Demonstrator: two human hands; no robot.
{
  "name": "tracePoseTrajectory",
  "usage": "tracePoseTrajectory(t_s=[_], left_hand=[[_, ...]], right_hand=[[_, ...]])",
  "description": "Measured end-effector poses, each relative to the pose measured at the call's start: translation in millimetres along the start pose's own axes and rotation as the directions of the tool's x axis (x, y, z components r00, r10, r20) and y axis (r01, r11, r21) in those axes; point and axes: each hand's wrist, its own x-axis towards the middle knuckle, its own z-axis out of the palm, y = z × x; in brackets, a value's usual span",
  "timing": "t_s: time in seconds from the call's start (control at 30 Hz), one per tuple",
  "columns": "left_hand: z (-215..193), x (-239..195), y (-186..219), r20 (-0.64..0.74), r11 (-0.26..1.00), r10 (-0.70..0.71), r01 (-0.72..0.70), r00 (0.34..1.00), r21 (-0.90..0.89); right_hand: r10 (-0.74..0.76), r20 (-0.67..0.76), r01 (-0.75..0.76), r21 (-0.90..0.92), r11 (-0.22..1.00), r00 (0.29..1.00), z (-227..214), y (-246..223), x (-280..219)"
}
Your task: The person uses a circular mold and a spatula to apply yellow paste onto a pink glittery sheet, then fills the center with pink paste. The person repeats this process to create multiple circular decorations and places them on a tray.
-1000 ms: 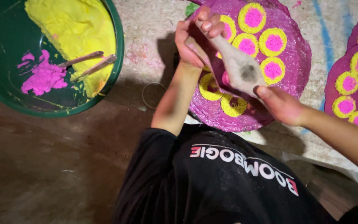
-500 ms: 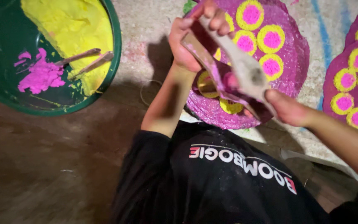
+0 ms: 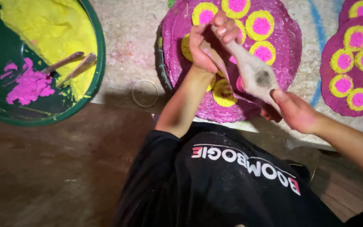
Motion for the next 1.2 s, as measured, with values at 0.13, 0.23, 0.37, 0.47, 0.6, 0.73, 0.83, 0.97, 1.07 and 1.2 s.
tracePoseTrajectory(t_s=[0.13, 0.23, 0.37, 0.47, 0.6, 0.73, 0.83, 0.97, 1.07, 1.2], left_hand=[[2, -6, -5, -0.043, 0.999, 0.022, -0.021, 0.999, 0.026], [17, 2, -6, -0.062, 0.994, 0.059, -0.053, 0.996, 0.095], [46, 20, 6, -0.009, 0.987, -0.061, 0.061, 0.998, 0.146], [59, 31, -3, -0.065, 0.940, -0.081, 0.098, 0.995, 0.328], [48, 40, -39, -0.143, 0.979, -0.074, 0.099, 0.987, 0.176], [9, 45, -63, -0.048, 0.997, -0.065, 0.063, 0.997, -0.040], [-23, 46, -61, -0.012, 0.992, -0.089, 0.088, 0.996, -0.087], [-49, 42, -57, 0.048, 0.989, -0.126, 0.129, 0.991, -0.067], [-51, 36, -62, -0.050, 0.995, -0.083, 0.080, 0.995, -0.064], [-32, 46, -56, -0.099, 0.997, -0.070, 0.067, 0.993, -0.036]], right_hand=[[0.078, 0.029, -0.079, 0.014, 0.997, 0.996, -5, 4, -4], [0.067, -0.047, -0.069, -0.044, 0.997, 0.997, -6, 1, 2], [-0.204, 0.061, 0.204, 0.014, 0.979, 0.977, -7, -6, 6], [0.000, 0.143, -0.017, 0.119, 0.993, 0.990, -24, -3, -14], [0.039, 0.006, -0.040, 0.078, 0.996, 0.999, -59, 13, -44], [0.133, -0.171, -0.152, -0.102, 0.983, 0.976, -65, 26, -41], [0.072, -0.229, -0.099, -0.109, 0.989, 0.971, -51, 26, -27], [0.002, -0.212, -0.020, -0.082, 0.996, 0.977, -41, 24, -22], [0.081, -0.177, -0.096, -0.074, 0.993, 0.981, -48, 22, -24], [0.035, -0.249, -0.080, -0.173, 0.982, 0.968, -52, 12, -16]])
